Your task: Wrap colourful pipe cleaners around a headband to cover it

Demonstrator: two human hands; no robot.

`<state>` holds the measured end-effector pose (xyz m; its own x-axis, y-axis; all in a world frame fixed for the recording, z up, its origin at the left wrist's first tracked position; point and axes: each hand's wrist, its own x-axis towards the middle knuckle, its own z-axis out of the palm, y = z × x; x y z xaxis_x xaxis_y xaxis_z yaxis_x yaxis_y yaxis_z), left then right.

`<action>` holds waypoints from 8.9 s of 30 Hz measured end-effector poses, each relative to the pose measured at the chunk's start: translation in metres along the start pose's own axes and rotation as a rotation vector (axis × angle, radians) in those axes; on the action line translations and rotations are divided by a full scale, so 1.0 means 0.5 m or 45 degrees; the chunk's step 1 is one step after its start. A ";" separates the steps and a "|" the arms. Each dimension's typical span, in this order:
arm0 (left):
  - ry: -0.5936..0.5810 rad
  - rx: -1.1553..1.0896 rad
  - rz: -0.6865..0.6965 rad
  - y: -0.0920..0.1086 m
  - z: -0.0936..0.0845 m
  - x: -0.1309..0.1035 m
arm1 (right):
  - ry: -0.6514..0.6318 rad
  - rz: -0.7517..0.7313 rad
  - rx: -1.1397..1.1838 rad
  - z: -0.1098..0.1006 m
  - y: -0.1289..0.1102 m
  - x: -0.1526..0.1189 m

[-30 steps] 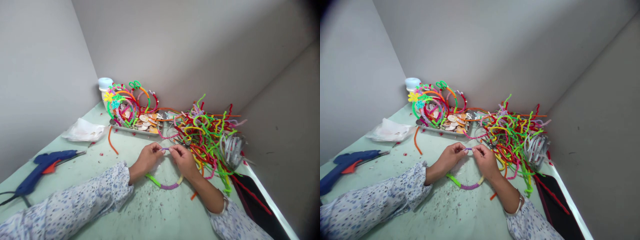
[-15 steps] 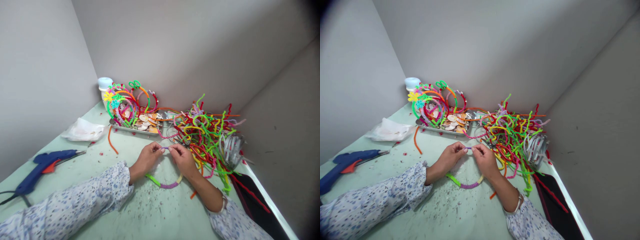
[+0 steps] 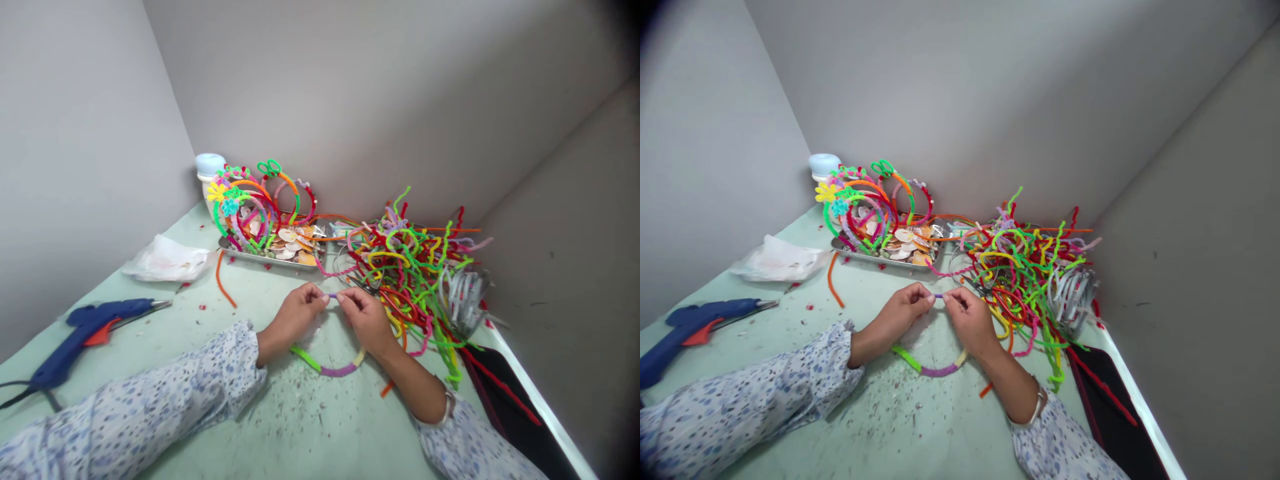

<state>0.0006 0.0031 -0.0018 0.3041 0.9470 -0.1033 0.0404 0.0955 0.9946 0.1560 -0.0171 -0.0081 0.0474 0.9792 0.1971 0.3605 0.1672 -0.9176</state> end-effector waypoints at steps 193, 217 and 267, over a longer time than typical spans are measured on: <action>-0.304 -0.398 -0.260 0.019 -0.036 0.027 | -0.041 0.053 0.116 -0.006 0.003 0.003; -0.153 -1.280 -0.368 0.024 -0.042 0.040 | 0.158 0.179 0.684 -0.016 0.009 0.012; -0.186 -1.069 -0.286 0.023 -0.041 0.038 | 0.201 0.176 0.509 -0.015 0.005 0.010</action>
<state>-0.0128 0.0285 0.0078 0.4939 0.8357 -0.2403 -0.5818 0.5229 0.6230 0.1640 -0.0124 -0.0069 0.2226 0.9712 0.0847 -0.0463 0.0973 -0.9942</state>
